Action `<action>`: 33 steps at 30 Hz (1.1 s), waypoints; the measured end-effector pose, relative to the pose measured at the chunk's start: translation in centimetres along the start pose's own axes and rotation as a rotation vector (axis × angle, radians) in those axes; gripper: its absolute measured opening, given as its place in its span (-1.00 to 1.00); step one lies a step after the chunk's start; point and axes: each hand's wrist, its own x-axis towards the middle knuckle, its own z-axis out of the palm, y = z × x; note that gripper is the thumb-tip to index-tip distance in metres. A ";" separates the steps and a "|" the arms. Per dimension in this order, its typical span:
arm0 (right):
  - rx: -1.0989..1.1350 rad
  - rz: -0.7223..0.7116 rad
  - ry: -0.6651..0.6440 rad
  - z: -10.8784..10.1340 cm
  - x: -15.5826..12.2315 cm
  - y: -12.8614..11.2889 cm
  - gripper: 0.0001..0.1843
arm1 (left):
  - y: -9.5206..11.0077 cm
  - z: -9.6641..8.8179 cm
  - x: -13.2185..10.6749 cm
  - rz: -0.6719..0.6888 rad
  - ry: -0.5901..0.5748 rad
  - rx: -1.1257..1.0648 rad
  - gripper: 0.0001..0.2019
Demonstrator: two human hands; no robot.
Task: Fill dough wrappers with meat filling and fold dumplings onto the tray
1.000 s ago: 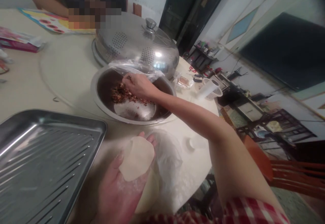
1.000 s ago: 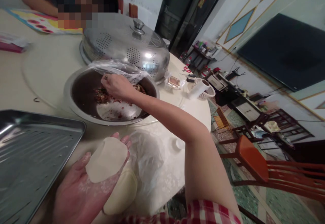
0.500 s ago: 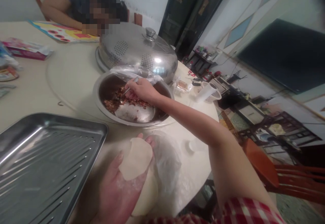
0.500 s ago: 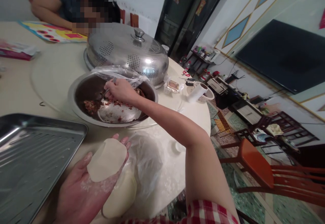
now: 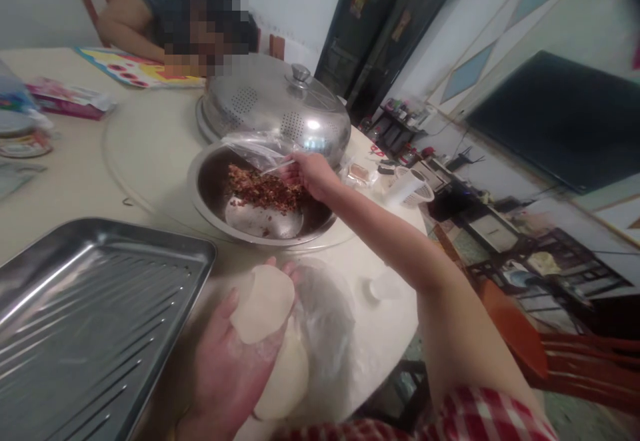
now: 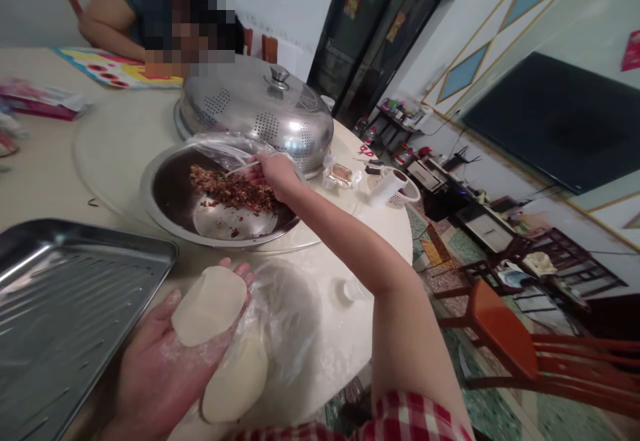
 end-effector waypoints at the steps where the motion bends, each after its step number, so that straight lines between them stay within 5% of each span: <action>1: 0.020 0.026 0.017 -0.5 -0.2 -0.1 -0.64 | 0.0 0.0 0.0 0.017 0.013 -0.001 -0.54; 9: -0.156 -0.048 0.038 -0.4 -0.8 0.0 -0.64 | -0.1 0.3 0.3 0.058 0.201 0.037 -0.48; 15: -0.307 -0.019 -0.081 3.3 1.7 0.7 -0.63 | -0.1 -0.1 0.4 0.074 0.078 0.056 -0.57; 19: -0.330 -0.027 -0.050 4.4 3.8 0.8 -0.71 | -0.1 0.4 0.1 0.054 0.098 0.081 -0.58; 23: -0.424 -0.137 -0.043 3.8 4.1 0.5 -0.68 | -0.2 0.7 0.0 0.027 0.120 0.087 -0.59; 28: -0.903 -0.415 -0.109 3.1 1.6 0.0 -0.65 | -0.4 0.5 -0.1 0.027 0.137 0.081 -0.59; 33: -1.176 -0.549 -0.138 3.5 -0.2 -0.4 -0.62 | -0.5 1.0 0.0 0.061 0.235 0.107 -0.58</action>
